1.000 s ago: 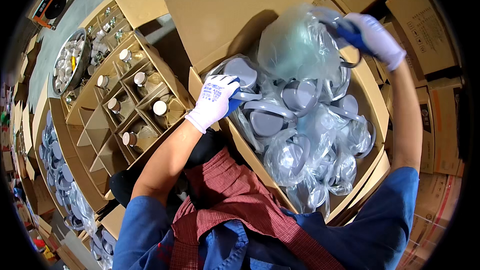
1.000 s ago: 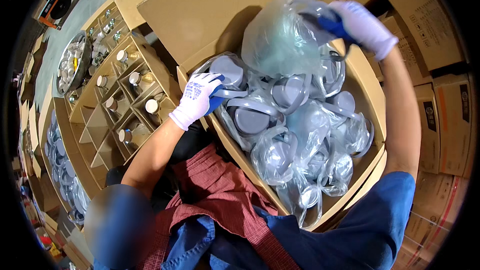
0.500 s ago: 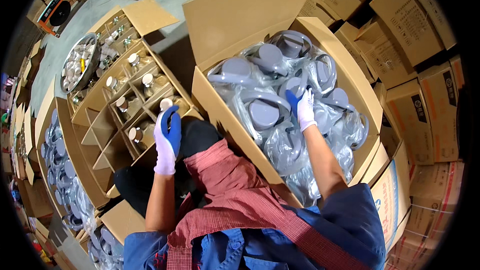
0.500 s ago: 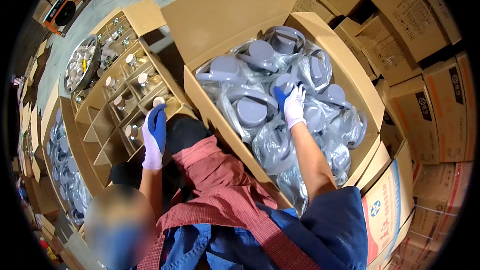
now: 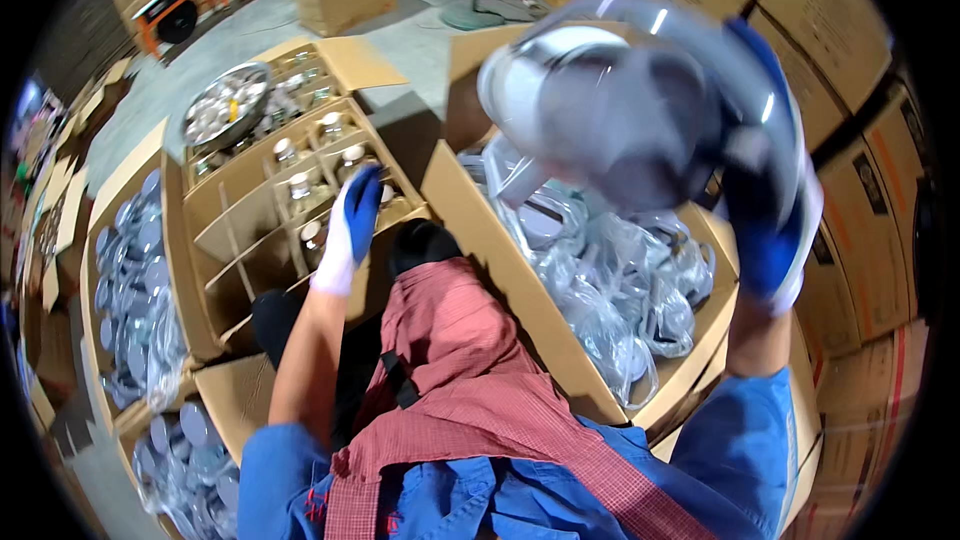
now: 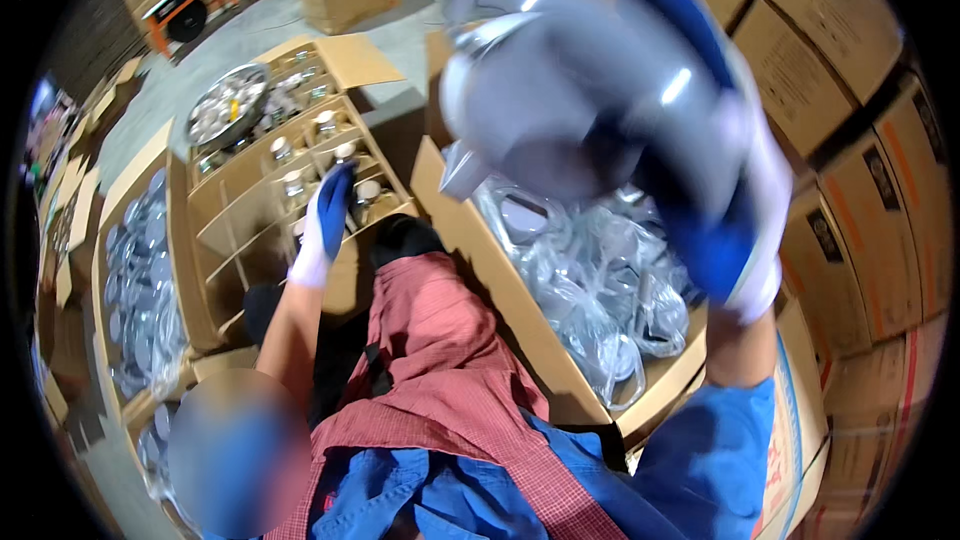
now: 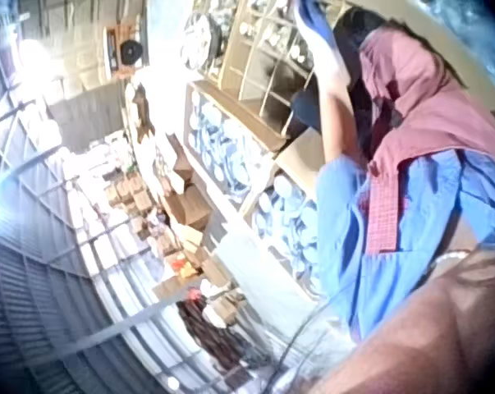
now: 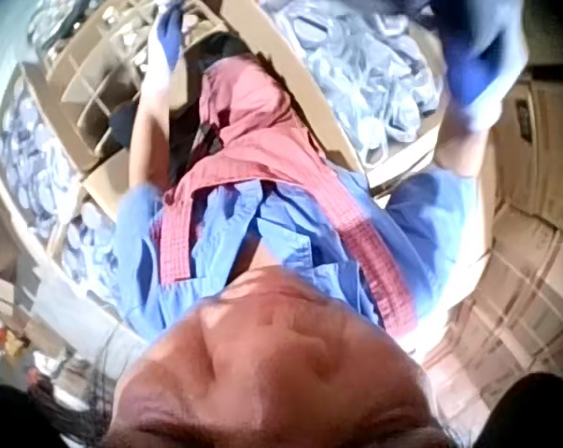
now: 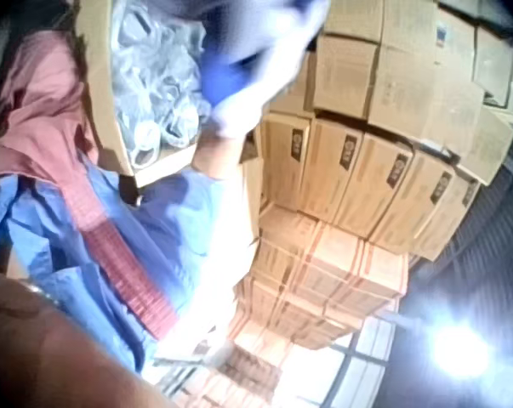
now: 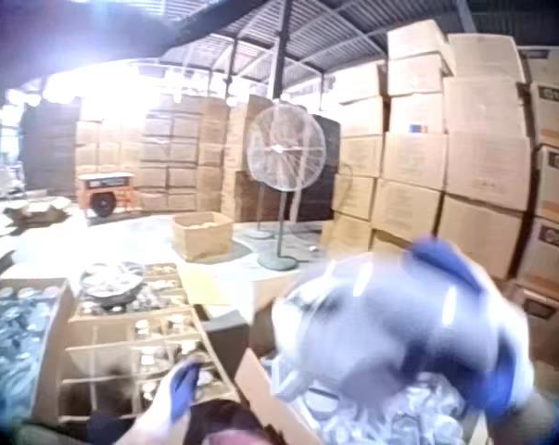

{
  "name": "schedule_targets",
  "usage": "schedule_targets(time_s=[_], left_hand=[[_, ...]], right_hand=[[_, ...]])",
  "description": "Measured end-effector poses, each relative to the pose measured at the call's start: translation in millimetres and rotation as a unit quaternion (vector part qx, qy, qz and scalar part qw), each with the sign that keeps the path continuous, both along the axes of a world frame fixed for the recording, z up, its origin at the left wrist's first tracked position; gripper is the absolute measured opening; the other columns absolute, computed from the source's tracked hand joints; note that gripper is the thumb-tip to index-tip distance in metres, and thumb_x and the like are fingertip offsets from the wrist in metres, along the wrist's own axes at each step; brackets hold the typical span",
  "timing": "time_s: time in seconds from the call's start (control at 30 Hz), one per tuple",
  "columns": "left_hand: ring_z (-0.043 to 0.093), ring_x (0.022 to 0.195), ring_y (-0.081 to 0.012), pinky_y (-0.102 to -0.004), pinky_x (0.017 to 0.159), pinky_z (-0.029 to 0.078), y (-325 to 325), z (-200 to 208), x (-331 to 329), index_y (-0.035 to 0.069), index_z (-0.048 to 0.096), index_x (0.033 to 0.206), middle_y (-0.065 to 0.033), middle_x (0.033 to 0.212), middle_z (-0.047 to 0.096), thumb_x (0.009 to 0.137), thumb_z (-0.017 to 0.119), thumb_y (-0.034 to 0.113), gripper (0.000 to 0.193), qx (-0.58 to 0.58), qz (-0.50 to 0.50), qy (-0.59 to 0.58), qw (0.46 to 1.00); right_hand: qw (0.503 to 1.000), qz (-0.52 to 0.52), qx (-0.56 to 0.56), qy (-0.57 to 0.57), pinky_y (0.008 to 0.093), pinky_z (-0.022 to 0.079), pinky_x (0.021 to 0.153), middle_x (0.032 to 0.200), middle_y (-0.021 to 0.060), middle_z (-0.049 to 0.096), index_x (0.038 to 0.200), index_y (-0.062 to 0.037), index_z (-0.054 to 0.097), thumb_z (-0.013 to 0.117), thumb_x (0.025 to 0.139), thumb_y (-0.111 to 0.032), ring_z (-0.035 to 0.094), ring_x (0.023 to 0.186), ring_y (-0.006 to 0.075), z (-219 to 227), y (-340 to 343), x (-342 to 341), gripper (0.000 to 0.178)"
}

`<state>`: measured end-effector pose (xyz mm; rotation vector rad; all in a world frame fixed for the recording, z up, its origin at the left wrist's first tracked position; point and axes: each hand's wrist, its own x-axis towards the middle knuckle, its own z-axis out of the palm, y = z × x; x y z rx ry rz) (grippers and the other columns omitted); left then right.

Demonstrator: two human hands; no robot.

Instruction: The person assembles white plastic containers by attaching lids and placing them into cardboard boxes. They also handle small glass jars and plastic-wrapped lids, organizing them within the boxes.

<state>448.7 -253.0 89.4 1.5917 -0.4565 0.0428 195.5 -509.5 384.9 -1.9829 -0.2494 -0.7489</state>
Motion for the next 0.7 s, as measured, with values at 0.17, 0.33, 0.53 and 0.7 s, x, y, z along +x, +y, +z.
schedule_targets(time_s=[0.17,0.33,0.53,0.7], left_hand=[[0.041,0.136,-0.0268,-0.0471,0.110,0.034,97,52,118,0.017,0.037,0.151,-0.0087,0.151,0.044,0.098,0.033,0.066,0.072,-0.179,-0.010,0.052,0.982],[0.066,0.099,-0.0193,-0.0325,0.090,0.053,128,52,52,0.002,0.060,0.123,-0.0109,0.114,0.067,0.105,0.045,0.036,0.042,-0.245,-0.041,0.229,0.941],[0.063,0.096,-0.0231,-0.0335,0.086,0.048,133,123,-28,0.000,0.064,0.107,-0.0105,0.107,0.063,0.093,0.055,0.015,0.022,0.050,0.128,-0.214,0.967],[0.054,0.125,-0.0279,-0.0405,0.109,0.039,169,123,-13,0.003,0.056,0.132,-0.0166,0.131,0.058,0.096,0.052,0.023,0.041,-0.160,0.028,-0.035,0.986]], right_hand=[[0.772,0.411,-0.479,-0.076,0.0447,0.041,0.109,0.135,0.0219,0.052,0.141,-0.0130,0.050,0.061,0.076,-0.004,0.052,0.125,0.0383,-109,82,18,0.066],[0.849,0.457,-0.266,-0.006,0.0419,0.042,0.108,0.138,0.0155,0.055,0.145,-0.0088,0.046,0.059,0.076,-0.001,0.053,0.128,0.0341,-150,135,77,0.071],[0.895,0.322,0.157,0.267,0.0346,0.049,0.097,0.114,0.0159,0.068,0.111,0.0034,0.066,0.049,0.097,-0.010,0.065,0.106,0.0258,-160,166,266,0.026],[0.915,0.399,0.056,0.014,0.0344,0.049,0.096,0.109,0.0149,0.070,0.107,0.0033,0.068,0.047,0.097,-0.016,0.065,0.104,0.0255,-168,203,286,0.031]])
